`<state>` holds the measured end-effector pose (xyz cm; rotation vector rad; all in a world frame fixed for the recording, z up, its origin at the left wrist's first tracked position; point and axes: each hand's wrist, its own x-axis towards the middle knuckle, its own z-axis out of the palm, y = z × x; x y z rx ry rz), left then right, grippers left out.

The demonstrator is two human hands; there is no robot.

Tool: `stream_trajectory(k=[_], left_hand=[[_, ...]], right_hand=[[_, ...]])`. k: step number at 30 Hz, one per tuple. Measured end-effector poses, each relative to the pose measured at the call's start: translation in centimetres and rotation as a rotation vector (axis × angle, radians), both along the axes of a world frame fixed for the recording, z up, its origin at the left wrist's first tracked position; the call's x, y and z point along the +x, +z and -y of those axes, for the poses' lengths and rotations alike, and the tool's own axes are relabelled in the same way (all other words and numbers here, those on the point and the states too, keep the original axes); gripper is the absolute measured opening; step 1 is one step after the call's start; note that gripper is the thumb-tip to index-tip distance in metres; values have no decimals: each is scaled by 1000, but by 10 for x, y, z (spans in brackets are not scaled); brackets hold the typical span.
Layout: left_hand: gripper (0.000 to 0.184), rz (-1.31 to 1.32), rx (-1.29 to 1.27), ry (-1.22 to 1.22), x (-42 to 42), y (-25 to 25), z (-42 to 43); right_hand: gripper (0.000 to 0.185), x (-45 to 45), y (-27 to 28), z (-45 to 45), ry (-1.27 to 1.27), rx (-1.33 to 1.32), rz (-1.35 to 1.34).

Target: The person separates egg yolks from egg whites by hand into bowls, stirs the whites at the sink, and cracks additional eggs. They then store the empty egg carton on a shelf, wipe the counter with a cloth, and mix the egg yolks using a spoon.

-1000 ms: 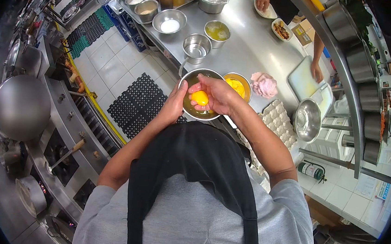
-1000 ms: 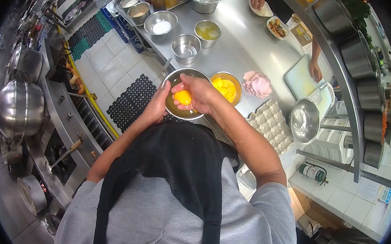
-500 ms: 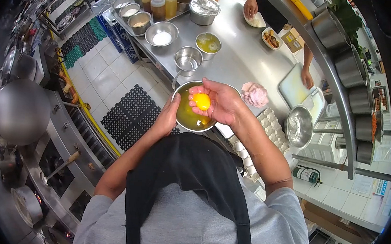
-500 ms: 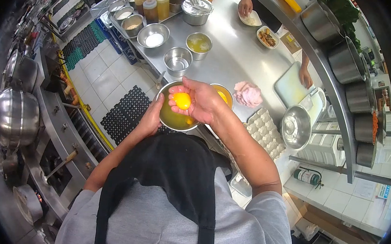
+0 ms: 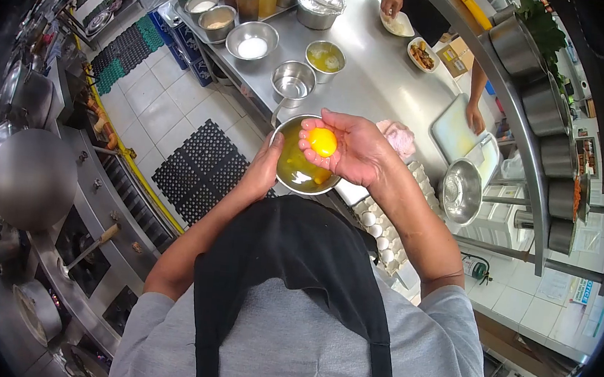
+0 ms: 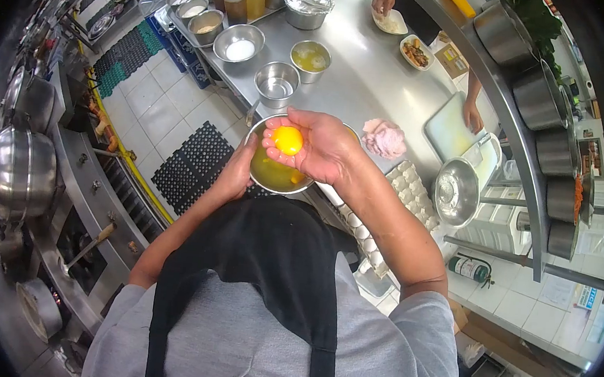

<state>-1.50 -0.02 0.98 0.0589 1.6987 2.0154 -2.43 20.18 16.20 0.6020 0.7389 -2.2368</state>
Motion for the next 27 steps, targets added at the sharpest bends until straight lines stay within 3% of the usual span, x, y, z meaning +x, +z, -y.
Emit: stream_trajectory(k=[11,14,19,21,22,24,27], left_hand=[[62,9,107,26,4,11,-5],[61,135,173,52,8,24,-7],[61,185,178,21,3,17,-4],[60,184,180,15,0,12,-7],[60,188,195,63,-1,11,-10],[59,193,201,102,-1,7,-7],[59,173,146,-59,-8,0,3]], right_hand=[[35,9,6,-18,-89,-39,44],[35,15,3,-34,-147,-115,32],[36,29,-17,-74,-269,-4,4],[39,31,-51,-95,-282,252,-90],[39,29,-69,-100,-291,250,-91],[41,26,-114,-106,-233,656,-123],[70,22,-175,-115,160,1410,-344]])
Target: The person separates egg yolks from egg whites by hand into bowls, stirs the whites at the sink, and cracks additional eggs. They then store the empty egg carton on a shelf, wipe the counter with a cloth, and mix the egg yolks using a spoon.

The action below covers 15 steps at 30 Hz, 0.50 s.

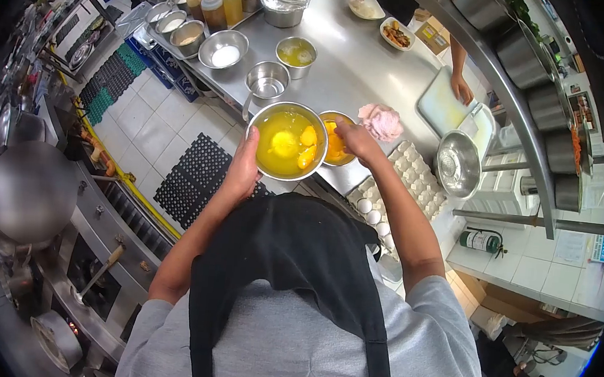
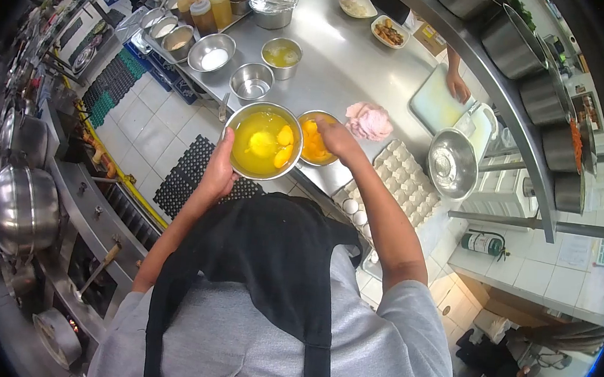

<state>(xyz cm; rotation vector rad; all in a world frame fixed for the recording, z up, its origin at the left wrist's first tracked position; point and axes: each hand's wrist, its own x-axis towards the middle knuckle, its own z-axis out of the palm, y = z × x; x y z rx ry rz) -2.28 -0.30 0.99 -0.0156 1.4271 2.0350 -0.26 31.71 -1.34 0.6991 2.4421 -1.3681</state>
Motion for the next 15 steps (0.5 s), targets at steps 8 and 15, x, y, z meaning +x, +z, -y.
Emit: stream_trajectory(k=[8,15], left_hand=[[60,1,45,78,5,3,-1],[56,7,-42,119,10,19,-6]], right_hand=[[71,21,111,11,-39,-83,-228],[57,17,164,60,220,-308,-297]])
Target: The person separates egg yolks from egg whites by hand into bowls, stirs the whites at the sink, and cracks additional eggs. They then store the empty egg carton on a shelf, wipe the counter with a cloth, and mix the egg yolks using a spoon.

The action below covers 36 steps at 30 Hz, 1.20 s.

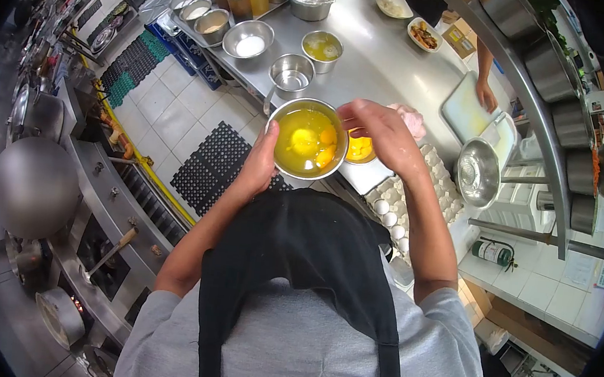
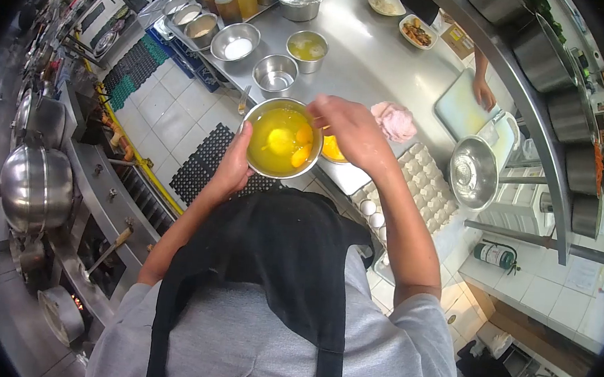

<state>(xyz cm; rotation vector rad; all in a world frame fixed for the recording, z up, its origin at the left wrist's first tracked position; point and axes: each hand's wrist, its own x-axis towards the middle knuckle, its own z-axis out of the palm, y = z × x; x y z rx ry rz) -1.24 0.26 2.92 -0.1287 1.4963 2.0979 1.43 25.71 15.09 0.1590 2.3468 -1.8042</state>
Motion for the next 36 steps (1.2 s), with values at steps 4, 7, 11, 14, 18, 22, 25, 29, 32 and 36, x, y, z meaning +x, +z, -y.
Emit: stream_trajectory(k=[4,7,11,14,18,22,25,29,32,36], left_hand=[[55,-18,13,31,2,5,-6],[54,-59,-5,9,4,11,-3],[67,-59,65,-79,4,3,1],[67,-73,34,-71,6,10,5],[68,-62,-5,-76,7,10,6],[69,-50,-31,-86,6,13,7],[69,-35,-4,-82,7,11,7],[68,-80,-38,-17,6,1,5],[68,-71,-36,-18,4,-2,7],[66,-42,-28,-32,5,6,7]], right_hand=[[51,-17,13,27,340,239,3],[41,-22,14,49,441,349,90],[37,-24,-2,57,426,452,-171],[38,-27,13,57,476,636,-118],[39,-30,14,65,729,884,-15],[42,-32,20,77,827,1092,60],[44,-30,21,83,845,1081,100],[45,-33,5,87,859,1018,135],[48,-40,9,90,766,895,108],[48,-47,27,88,674,785,-25]])
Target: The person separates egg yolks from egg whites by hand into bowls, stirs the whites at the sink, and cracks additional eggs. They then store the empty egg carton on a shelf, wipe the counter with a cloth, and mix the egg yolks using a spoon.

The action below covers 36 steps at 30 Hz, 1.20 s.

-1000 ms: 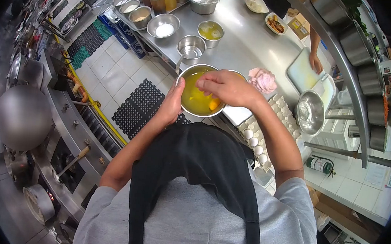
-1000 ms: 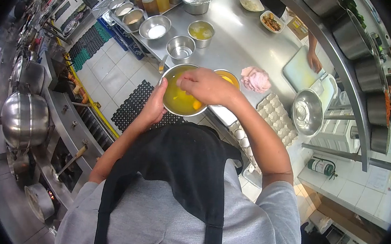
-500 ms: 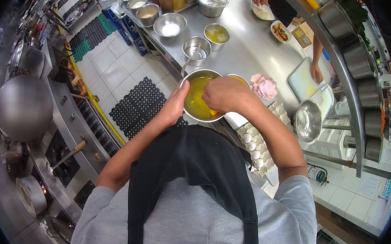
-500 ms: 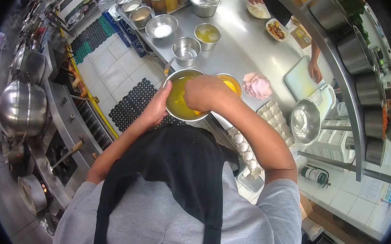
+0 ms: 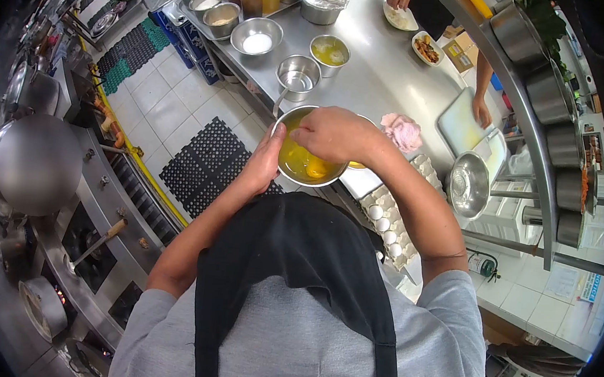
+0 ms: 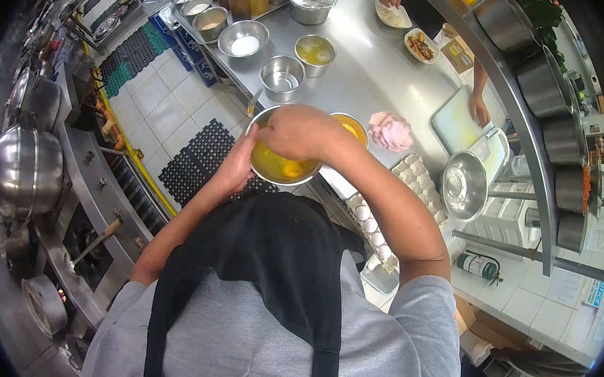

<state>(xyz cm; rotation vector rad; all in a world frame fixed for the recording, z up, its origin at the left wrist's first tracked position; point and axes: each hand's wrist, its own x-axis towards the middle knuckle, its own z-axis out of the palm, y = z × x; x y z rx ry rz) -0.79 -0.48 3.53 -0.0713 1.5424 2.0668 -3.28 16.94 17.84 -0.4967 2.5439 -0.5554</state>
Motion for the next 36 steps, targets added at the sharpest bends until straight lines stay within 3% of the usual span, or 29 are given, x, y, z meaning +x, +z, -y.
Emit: stream_trajectory(k=[8,13,16,17,19,22,25,29,31,33,35,36], left_hand=[[64,-44,-23,9,-5,0,2],[65,-2,-19,-38,-8,2,7],[65,-12,33,-42,-8,-1,6],[64,-3,0,-41,-8,0,6],[64,5,-34,-41,-8,-2,7],[64,-32,-56,-40,-10,-11,8],[64,-4,-4,-48,-8,-3,8],[63,-11,-7,-33,-7,1,6],[63,-10,3,-24,-8,2,6],[63,-16,1,-31,-7,3,7],[63,-14,-2,-36,-7,3,7],[63,-11,-4,-37,-7,3,7]], right_hand=[[42,5,-19,-26,126,-39,156],[39,9,-21,-21,-250,-300,457],[40,14,-44,-15,-184,-365,509],[40,14,-49,-14,-186,-367,508],[42,14,-55,-12,46,-101,129],[42,14,-48,-17,-183,-314,157],[41,14,-24,-19,-245,-335,135],[41,18,-33,-16,-215,-352,205],[41,20,-37,-9,-251,-336,462],[41,20,-43,-8,-226,-351,454],[41,19,-48,-13,-99,-240,46],[41,18,-42,-15,-98,-239,46]])
